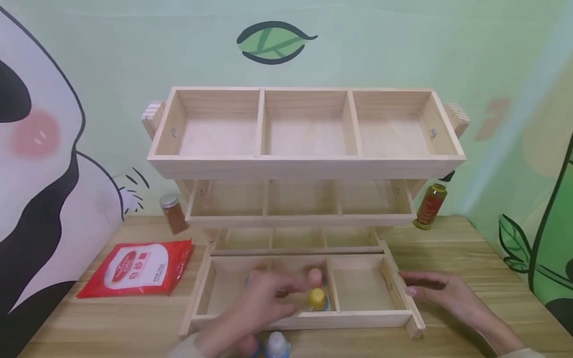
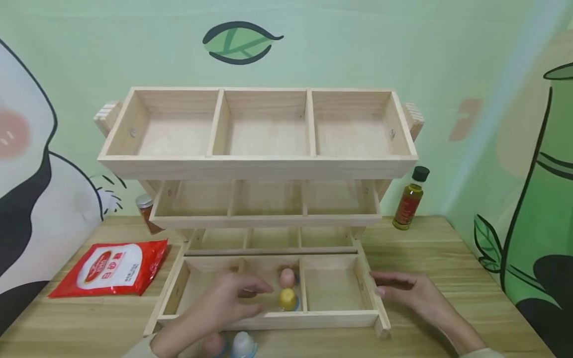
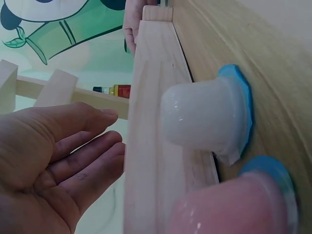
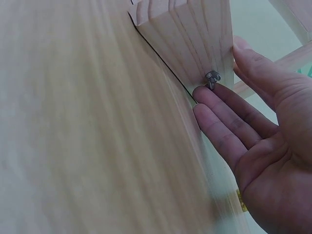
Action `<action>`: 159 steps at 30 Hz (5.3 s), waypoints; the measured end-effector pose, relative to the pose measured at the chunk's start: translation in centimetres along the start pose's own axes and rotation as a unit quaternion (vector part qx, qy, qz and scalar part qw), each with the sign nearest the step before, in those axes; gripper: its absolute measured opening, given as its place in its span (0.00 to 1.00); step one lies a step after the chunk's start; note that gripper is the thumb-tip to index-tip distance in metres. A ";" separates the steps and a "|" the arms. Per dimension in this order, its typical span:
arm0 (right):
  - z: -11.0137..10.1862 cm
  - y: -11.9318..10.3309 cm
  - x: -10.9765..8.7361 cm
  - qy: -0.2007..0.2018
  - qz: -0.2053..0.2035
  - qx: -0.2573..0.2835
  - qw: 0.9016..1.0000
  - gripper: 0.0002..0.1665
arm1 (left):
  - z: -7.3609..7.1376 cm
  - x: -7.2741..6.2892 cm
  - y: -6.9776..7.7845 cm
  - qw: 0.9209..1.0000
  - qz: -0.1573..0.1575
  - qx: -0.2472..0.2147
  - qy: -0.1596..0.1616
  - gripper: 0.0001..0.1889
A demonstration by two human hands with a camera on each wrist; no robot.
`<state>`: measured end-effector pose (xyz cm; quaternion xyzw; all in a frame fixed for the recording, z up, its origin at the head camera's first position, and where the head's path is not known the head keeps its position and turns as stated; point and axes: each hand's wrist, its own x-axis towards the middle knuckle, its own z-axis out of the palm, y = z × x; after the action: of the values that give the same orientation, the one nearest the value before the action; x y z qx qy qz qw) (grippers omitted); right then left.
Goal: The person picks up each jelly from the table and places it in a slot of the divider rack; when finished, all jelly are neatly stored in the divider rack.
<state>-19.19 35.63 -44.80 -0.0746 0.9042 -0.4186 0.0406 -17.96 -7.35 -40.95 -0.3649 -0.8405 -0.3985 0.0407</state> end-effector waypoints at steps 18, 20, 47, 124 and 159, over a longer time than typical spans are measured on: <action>0.3 0.2 0.0 0.000 -0.029 0.015 0.999 0.23 | -4.3 -4.7 -0.4 0.989 -0.084 -0.115 -0.026 0.11; 0.4 0.2 0.0 0.000 -0.033 0.021 0.999 0.22 | -4.8 -5.4 -0.5 0.985 -0.104 -0.132 -0.040 0.10; 0.1 0.3 -0.2 0.006 -0.021 -0.001 1.000 0.24 | -6.5 -9.6 -1.0 0.891 -0.201 -0.341 -0.222 0.16; 0.0 0.1 -0.1 0.007 -0.015 -0.006 1.000 0.24 | -4.5 -9.3 -2.6 0.912 -0.208 -0.293 -0.198 0.13; 0.2 0.1 0.0 0.013 -0.025 -0.001 1.000 0.23 | -4.2 -2.3 0.6 0.990 0.001 -0.119 -0.077 0.09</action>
<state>-19.22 35.54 -44.99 -0.0915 0.9031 -0.4192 0.0184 -16.80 -11.40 -38.53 -0.3978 -0.7872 -0.4664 -0.0670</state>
